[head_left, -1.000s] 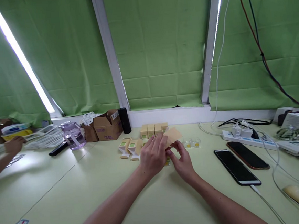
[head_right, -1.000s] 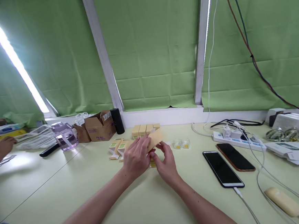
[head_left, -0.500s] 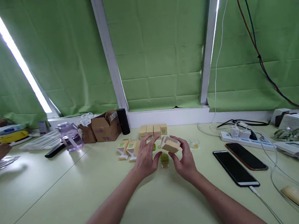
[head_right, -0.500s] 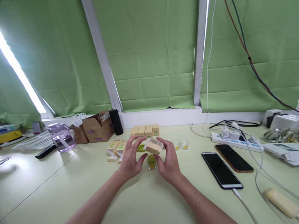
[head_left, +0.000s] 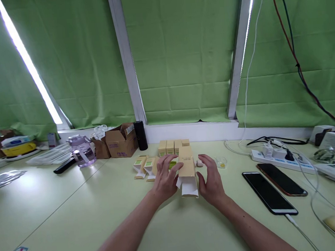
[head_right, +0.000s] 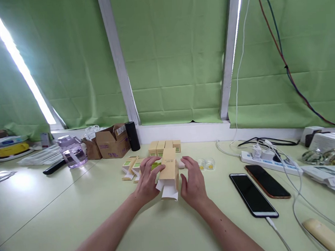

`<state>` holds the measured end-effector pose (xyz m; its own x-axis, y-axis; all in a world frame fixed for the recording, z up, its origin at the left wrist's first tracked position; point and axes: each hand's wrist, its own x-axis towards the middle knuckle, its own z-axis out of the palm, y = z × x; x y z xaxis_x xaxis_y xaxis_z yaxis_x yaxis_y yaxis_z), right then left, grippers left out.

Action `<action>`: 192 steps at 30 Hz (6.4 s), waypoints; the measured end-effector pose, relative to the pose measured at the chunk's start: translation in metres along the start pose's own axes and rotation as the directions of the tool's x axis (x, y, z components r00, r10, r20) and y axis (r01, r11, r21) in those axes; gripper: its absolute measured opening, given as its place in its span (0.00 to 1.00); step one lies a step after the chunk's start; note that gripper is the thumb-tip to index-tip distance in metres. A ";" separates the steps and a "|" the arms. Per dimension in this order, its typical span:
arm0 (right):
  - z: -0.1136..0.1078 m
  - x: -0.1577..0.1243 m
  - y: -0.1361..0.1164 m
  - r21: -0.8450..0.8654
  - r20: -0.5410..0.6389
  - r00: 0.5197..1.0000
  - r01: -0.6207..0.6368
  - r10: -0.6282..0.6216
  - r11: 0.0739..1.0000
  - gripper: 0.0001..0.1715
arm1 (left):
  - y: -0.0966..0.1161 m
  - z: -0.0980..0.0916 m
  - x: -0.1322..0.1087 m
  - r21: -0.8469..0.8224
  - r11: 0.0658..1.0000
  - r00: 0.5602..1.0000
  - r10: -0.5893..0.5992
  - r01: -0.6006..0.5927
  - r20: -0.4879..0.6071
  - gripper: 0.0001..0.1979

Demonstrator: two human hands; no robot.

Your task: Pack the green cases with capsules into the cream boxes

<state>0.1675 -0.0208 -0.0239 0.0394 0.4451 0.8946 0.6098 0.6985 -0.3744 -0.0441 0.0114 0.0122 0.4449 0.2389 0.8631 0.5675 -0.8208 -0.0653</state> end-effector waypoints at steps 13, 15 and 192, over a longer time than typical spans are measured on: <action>0.008 -0.007 0.023 0.005 -0.001 0.953 -0.304 0.304 0.953 0.26 | 0.009 0.001 0.005 -0.447 0.876 0.980 -0.201 0.180 0.000 0.30; 0.007 -0.007 0.020 0.005 0.010 0.957 -0.290 0.290 0.957 0.26 | 0.008 0.004 0.004 -0.517 0.814 0.957 -0.288 0.263 0.035 0.28; 0.003 0.002 -0.014 0.518 0.266 0.892 -0.452 0.366 0.726 0.19 | 0.023 0.016 0.002 -0.692 0.470 0.814 -0.488 0.549 0.315 0.19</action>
<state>0.1569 -0.0286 -0.0178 0.0476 0.8014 0.5962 0.0146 0.5963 -0.8026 -0.0196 0.0014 0.0045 0.3033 0.7583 0.5771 0.0315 -0.6133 0.7892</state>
